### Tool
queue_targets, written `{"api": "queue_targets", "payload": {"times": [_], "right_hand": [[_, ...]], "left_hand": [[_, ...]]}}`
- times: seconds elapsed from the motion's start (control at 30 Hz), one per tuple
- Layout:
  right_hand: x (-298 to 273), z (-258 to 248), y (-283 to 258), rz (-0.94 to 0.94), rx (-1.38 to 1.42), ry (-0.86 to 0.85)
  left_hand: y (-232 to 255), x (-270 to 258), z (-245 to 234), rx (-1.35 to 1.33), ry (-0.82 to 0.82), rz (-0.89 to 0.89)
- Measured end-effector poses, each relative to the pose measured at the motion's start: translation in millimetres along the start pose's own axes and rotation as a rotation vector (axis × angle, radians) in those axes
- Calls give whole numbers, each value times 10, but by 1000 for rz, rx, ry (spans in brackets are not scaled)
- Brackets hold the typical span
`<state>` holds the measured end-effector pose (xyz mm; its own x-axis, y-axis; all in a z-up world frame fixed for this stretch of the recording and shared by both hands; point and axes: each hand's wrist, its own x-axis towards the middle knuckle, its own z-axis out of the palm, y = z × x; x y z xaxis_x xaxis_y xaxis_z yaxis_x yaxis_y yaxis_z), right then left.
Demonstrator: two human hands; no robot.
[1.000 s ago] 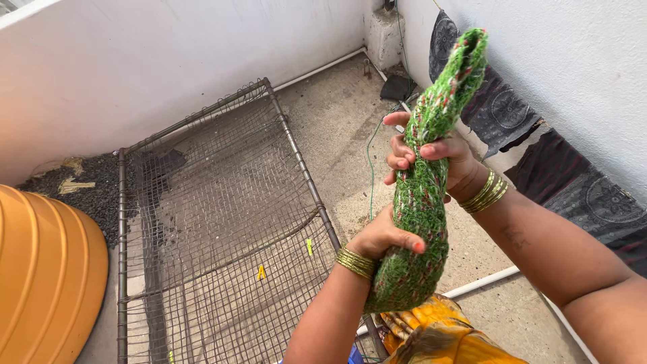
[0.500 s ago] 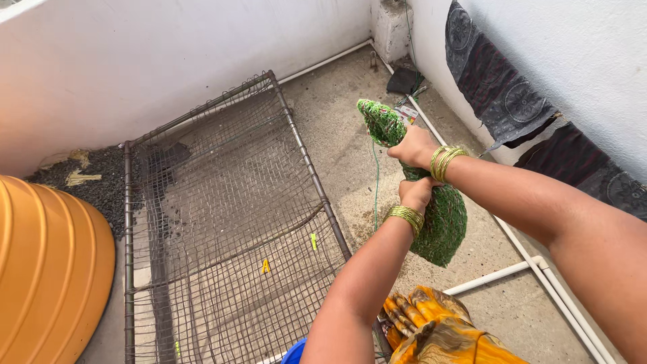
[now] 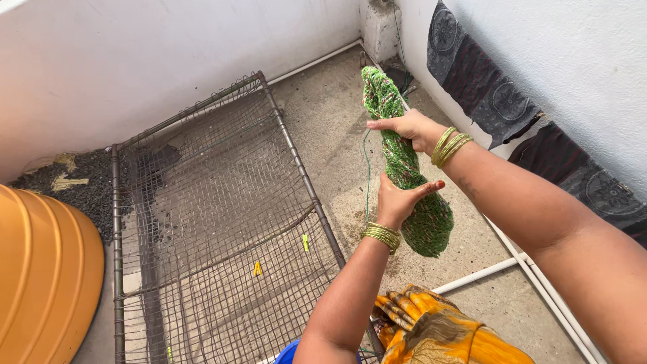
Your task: The person wrings out a pink mat and a green mat by hand over a blue bucket and shakes them out.
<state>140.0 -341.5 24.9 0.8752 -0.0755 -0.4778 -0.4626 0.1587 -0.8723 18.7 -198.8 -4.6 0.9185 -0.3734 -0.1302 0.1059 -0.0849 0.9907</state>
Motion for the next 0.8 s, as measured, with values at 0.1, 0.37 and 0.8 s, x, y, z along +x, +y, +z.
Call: {"api": "queue_targets", "payload": {"times": [0.1, 0.37, 0.8], "right_hand": [[-259, -311, -394, -42, 201, -269], [-1240, 269, -183, -203, 801, -1019], [-505, 360, 94, -605, -738, -67]], "left_hand": [[176, 60, -202, -446, -173, -11], [478, -227, -243, -1304, -715, -134], [-160, 255, -153, -517, -182, -378]]}}
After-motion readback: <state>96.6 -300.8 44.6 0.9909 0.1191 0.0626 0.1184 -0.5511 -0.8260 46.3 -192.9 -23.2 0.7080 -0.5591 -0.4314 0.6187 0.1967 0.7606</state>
